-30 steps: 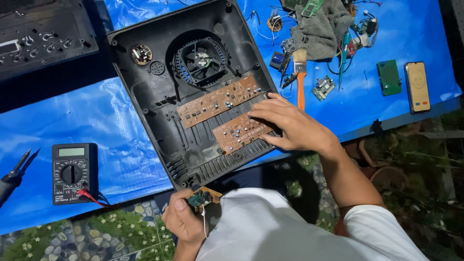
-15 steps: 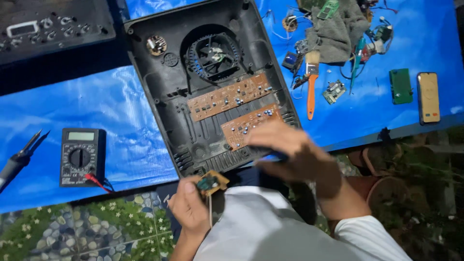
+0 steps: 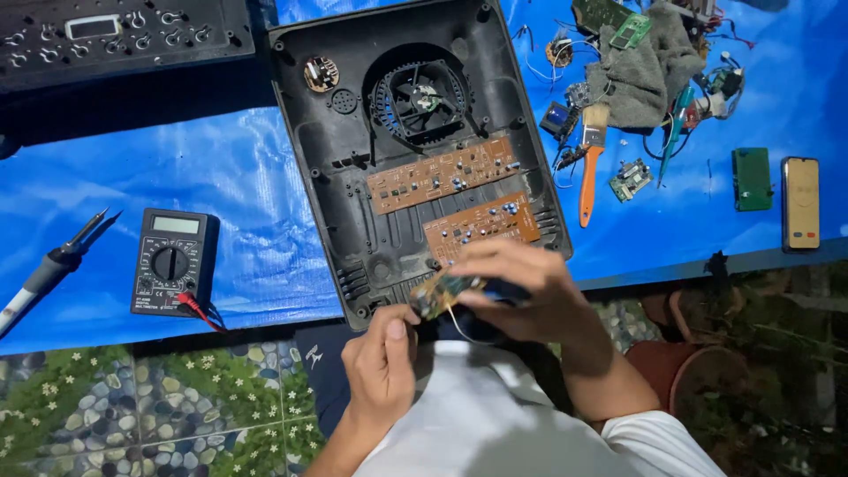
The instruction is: The person places various electronic components, including circuit boards and small modules, into a black plastic casing resting on their lap. They arrange the parts inside the casing and connect wires to the components.
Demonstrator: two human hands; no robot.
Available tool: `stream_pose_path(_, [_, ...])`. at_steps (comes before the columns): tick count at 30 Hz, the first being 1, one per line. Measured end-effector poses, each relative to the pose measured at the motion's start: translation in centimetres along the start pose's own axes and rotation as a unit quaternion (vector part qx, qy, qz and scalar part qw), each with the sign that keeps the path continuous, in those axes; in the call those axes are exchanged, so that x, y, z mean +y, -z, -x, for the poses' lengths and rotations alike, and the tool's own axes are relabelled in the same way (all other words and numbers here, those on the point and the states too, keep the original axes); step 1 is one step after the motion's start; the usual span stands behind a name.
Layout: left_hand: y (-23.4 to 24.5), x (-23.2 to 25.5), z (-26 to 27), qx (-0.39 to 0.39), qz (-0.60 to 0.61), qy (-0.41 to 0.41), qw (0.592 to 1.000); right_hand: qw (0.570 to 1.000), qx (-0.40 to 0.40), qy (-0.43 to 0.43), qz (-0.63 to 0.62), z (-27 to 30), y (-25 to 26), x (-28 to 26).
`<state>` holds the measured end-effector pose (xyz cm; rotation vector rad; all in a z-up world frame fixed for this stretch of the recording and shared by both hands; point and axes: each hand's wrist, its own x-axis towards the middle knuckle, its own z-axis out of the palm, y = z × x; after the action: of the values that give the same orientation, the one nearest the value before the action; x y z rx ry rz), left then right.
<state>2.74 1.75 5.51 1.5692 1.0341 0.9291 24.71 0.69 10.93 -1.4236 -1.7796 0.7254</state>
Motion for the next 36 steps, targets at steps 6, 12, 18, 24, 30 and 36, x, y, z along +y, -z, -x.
stream_pose_path(6, [0.8,-0.3,-0.1,0.035,-0.011,-0.014,0.999,0.980,0.088,-0.163,-0.077,-0.5,-0.1,1.5])
stream_pose_path(12, [1.1,-0.5,0.1,0.055,-0.012,-0.027,0.998,0.970,0.079,-0.201,-0.112,-1.7,-0.2,2.8])
stream_pose_path(18, [1.4,-0.7,-0.1,0.069,-0.061,-0.044,0.995,0.984,-0.004,-0.161,-0.076,-4.4,-1.3,3.4])
stream_pose_path(24, [1.8,-1.2,0.0,0.101,-0.093,-0.065,0.988,0.986,-0.081,-0.136,0.046,-6.5,-2.4,2.9])
stream_pose_path(30, [2.1,-0.4,-1.0,0.109,-0.134,-0.025,0.985,0.995,-0.069,-0.008,0.065,-6.7,-3.3,3.8])
stream_pose_path(36, [1.7,0.1,-1.5,0.101,-0.150,-0.031,0.983,0.996,-0.060,-0.023,0.057,-7.0,-2.9,3.4])
